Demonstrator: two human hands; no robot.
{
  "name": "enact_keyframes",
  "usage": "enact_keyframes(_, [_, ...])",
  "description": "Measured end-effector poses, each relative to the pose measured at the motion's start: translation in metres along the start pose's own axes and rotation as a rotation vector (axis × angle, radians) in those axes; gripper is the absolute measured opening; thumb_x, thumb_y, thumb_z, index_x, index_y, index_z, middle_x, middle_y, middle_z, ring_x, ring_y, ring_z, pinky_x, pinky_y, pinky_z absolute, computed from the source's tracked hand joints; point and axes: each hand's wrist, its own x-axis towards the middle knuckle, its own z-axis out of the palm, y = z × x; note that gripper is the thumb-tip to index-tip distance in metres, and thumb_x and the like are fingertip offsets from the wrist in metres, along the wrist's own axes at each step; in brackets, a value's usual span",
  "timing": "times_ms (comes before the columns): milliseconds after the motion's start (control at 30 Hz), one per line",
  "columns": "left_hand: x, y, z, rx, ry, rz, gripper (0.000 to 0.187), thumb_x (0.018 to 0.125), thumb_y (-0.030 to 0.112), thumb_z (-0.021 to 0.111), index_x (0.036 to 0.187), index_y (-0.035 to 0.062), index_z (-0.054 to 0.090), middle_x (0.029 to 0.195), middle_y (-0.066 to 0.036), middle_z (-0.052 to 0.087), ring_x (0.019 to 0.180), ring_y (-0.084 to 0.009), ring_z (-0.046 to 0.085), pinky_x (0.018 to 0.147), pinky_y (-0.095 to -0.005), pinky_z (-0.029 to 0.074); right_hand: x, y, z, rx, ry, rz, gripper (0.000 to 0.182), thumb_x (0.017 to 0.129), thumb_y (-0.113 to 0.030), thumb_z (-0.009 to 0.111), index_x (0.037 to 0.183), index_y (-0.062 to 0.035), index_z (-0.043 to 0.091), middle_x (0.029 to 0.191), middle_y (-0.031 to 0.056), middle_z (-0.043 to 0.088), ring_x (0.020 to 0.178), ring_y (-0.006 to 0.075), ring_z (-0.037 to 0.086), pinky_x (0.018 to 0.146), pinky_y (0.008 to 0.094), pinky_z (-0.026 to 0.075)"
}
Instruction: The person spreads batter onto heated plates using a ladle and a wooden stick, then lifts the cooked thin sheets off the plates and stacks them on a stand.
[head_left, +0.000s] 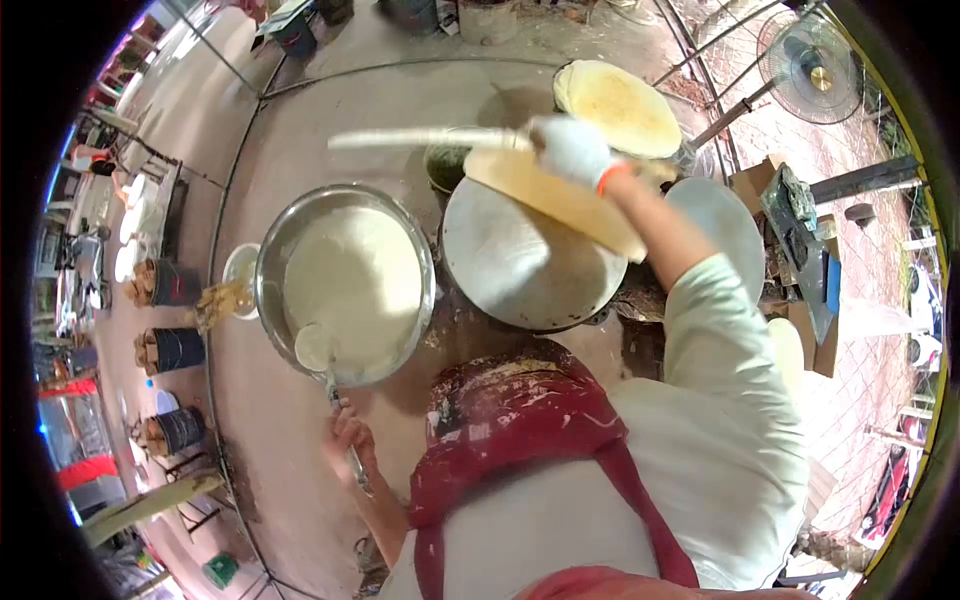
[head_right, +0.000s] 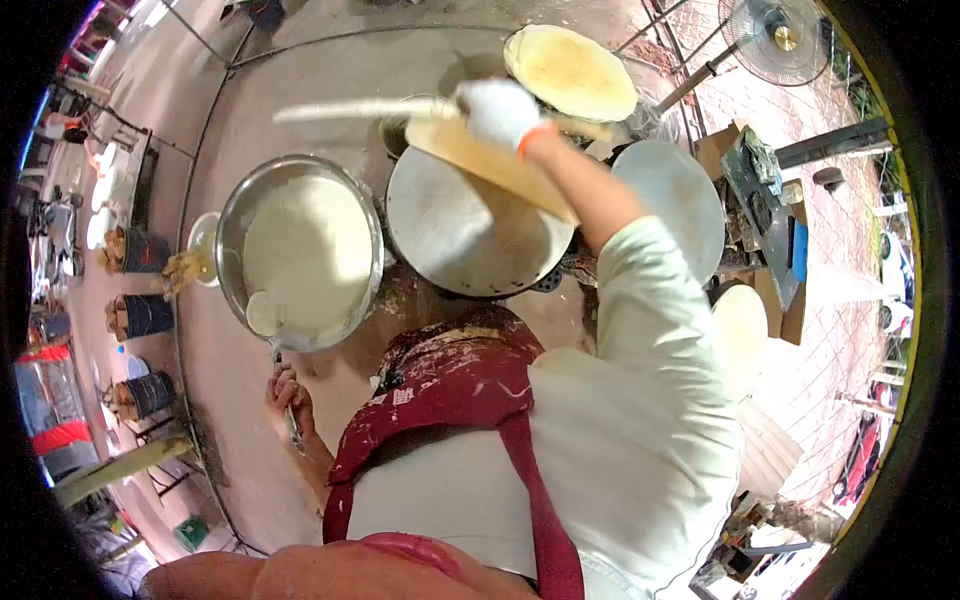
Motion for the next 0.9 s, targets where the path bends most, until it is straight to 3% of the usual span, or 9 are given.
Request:
enact_keyframes(133, [0.025,-0.025,0.007,0.016,-0.068,-0.017,0.017,0.098,0.01,0.035,0.111,-0.0015,0.038,0.076,-0.002,0.042,0.055,-0.0086,0.047,0.052,-0.0244,0.034,0.071,0.091,-0.107,-0.225,0.062,0.103,0.027,0.074,-0.015,0.058,0.099,-0.0067,0.066,0.092,0.0203,0.067,0.078,0.0374,0.065,0.07,0.0441,0.053])
enact_keyframes(267, [0.043,-0.057,0.035,0.143,-0.065,-0.001,0.019,0.099,0.01,0.034,0.112,-0.0014,0.04,0.077,-0.001,0.043,0.056,-0.0077,0.046,0.054,-0.0245,0.034,0.058,0.154,-0.197,0.307,0.42,0.387,0.029,0.065,-0.01,0.071,0.093,-0.0024,0.07,0.076,0.0081,0.068,0.07,0.0163,0.063,0.066,0.0309,0.052])
enact_keyframes(333, [0.056,-0.075,0.05,-0.271,-0.209,-0.207,0.018,0.101,0.016,0.03,0.105,0.002,0.041,0.075,-0.001,0.044,0.056,-0.0096,0.048,0.056,-0.0277,0.032,0.056,0.245,-0.188,0.565,0.566,0.493,0.029,0.076,-0.017,0.061,0.104,-0.0118,0.068,0.09,0.0188,0.068,0.073,0.0346,0.066,0.066,0.0421,0.054])
enact_keyframes(400, [0.061,-0.08,0.05,-0.204,-0.174,-0.204,0.017,0.102,0.019,0.03,0.098,0.0052,0.04,0.073,-0.001,0.044,0.055,-0.0111,0.049,0.058,-0.0306,0.03,0.036,0.318,-0.16,0.767,0.611,0.601,0.035,0.076,-0.016,0.066,0.111,-0.0095,0.067,0.087,0.0193,0.068,0.075,0.031,0.066,0.066,0.0406,0.054])
enact_keyframes(500, [0.067,-0.096,0.065,-0.131,-0.114,-0.139,0.018,0.102,0.018,0.029,0.101,0.0025,0.039,0.072,-0.002,0.042,0.052,-0.0111,0.048,0.055,-0.0288,0.031,0.005,0.42,-0.064,-0.607,0.228,0.509,0.045,0.075,-0.014,0.07,0.12,-0.0142,0.062,0.092,0.0179,0.066,0.08,0.0322,0.066,0.07,0.0418,0.054])
enact_keyframes(667, [0.075,-0.124,0.095,-0.154,0.01,-0.017,0.015,0.099,0.009,0.036,0.105,-0.0052,0.037,0.072,-0.004,0.042,0.048,-0.01,0.045,0.045,-0.0206,0.031,-0.038,0.422,0.075,-0.437,-0.375,0.979,0.032,0.091,-0.016,0.047,0.121,-0.0121,0.06,0.123,0.012,0.06,0.107,0.0246,0.062,0.084,0.0334,0.052])
enact_keyframes(733, [0.077,-0.126,0.101,-0.033,0.025,-0.002,0.013,0.099,0.008,0.037,0.102,-0.004,0.037,0.072,-0.004,0.042,0.048,-0.01,0.045,0.043,-0.0201,0.03,-0.069,0.487,0.185,-0.384,-0.231,0.941,0.038,0.092,-0.026,0.053,0.122,-0.0027,0.054,0.11,0.0099,0.065,0.089,0.025,0.064,0.076,0.0325,0.051])
enact_keyframes(800, [0.079,-0.124,0.1,-0.03,0.016,0.002,0.011,0.099,0.008,0.037,0.099,-0.0023,0.037,0.072,-0.004,0.042,0.048,-0.0101,0.045,0.043,-0.0204,0.032,-0.054,0.44,0.182,0.977,0.89,1.396,0.04,0.093,-0.032,0.053,0.122,-0.004,0.055,0.106,0.0122,0.066,0.089,0.026,0.064,0.076,0.0342,0.05])
enact_keyframes(900, [0.083,-0.111,0.085,-0.017,0.026,0.01,0.01,0.099,0.009,0.037,0.095,0.0005,0.038,0.073,-0.004,0.042,0.048,-0.01,0.046,0.046,-0.0211,0.033,-0.051,0.432,0.166,0.829,0.798,1.255,0.051,0.088,-0.043,0.059,0.122,-0.004,0.055,0.104,0.0161,0.067,0.092,0.0278,0.065,0.079,0.0363,0.051])
